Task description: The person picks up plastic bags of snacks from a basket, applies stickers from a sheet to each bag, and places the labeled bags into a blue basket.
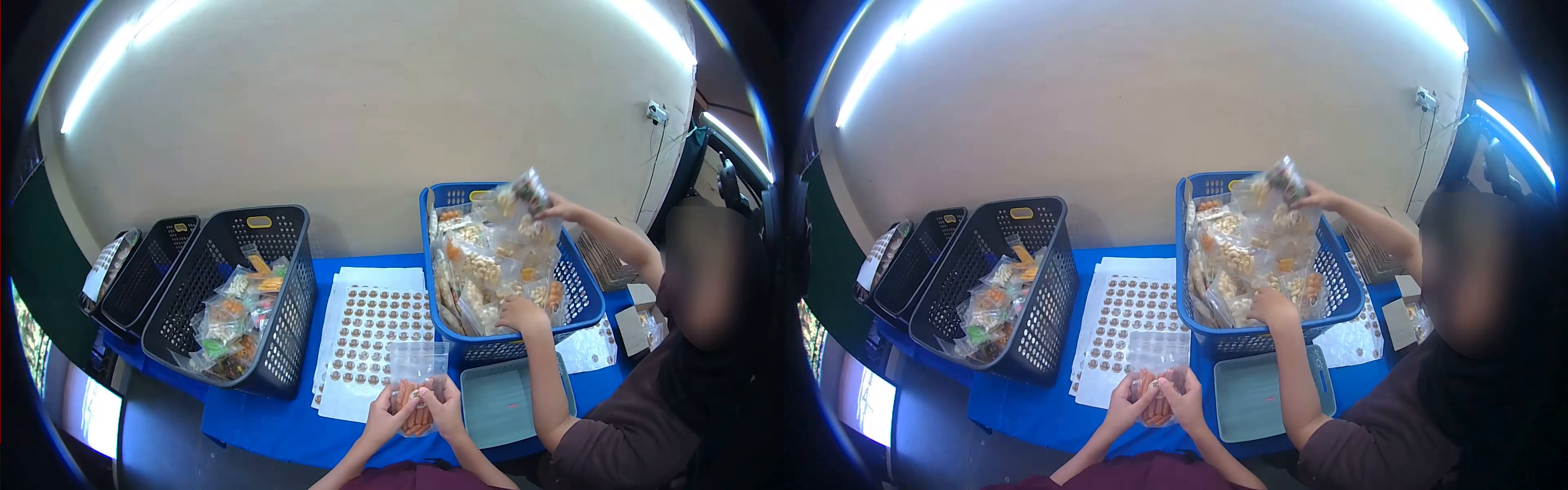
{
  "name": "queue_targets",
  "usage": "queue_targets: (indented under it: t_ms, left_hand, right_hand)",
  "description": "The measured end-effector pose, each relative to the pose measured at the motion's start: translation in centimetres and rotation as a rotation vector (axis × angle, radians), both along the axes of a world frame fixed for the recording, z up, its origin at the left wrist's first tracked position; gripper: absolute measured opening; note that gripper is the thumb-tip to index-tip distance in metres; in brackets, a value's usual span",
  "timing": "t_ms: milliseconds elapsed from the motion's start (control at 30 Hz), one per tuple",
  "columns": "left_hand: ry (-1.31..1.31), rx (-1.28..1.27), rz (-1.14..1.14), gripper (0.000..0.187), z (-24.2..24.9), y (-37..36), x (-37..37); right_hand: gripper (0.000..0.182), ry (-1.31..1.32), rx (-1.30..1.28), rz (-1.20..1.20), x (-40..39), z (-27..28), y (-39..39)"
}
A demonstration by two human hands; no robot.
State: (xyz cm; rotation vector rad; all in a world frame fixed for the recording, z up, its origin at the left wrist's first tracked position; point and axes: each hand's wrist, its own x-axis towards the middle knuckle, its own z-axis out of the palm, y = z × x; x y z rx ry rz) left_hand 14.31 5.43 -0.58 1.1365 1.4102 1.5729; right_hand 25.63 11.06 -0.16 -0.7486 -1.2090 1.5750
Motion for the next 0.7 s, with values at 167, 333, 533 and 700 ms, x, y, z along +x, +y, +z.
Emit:
queue_targets:
  t_ms: [167,333,533,700]
  left_hand:
    - [-0.063,-0.059,-0.171,0.028,0.8,-0.4,-0.4]
    - [-0.082,-0.046,-0.206,0.031,1.4,-0.7,-0.9]
    - [0.028,-0.039,-0.063,0.022,0.6,-0.3,-1.0]
    - [-0.034,-0.011,-0.104,0.024,1.9,-1.3,-0.4]
  right_hand:
    - [0.008,-0.055,0.068,-0.036,0.7,0.4,-0.3]
    - [0.012,-0.064,-0.002,0.045,1.1,0.3,-0.3]
    - [0.017,-0.131,0.115,0.015,0.9,1.3,-1.5]
    - [0.015,-0.03,0.05,0.003,1.4,1.7,-2.1]
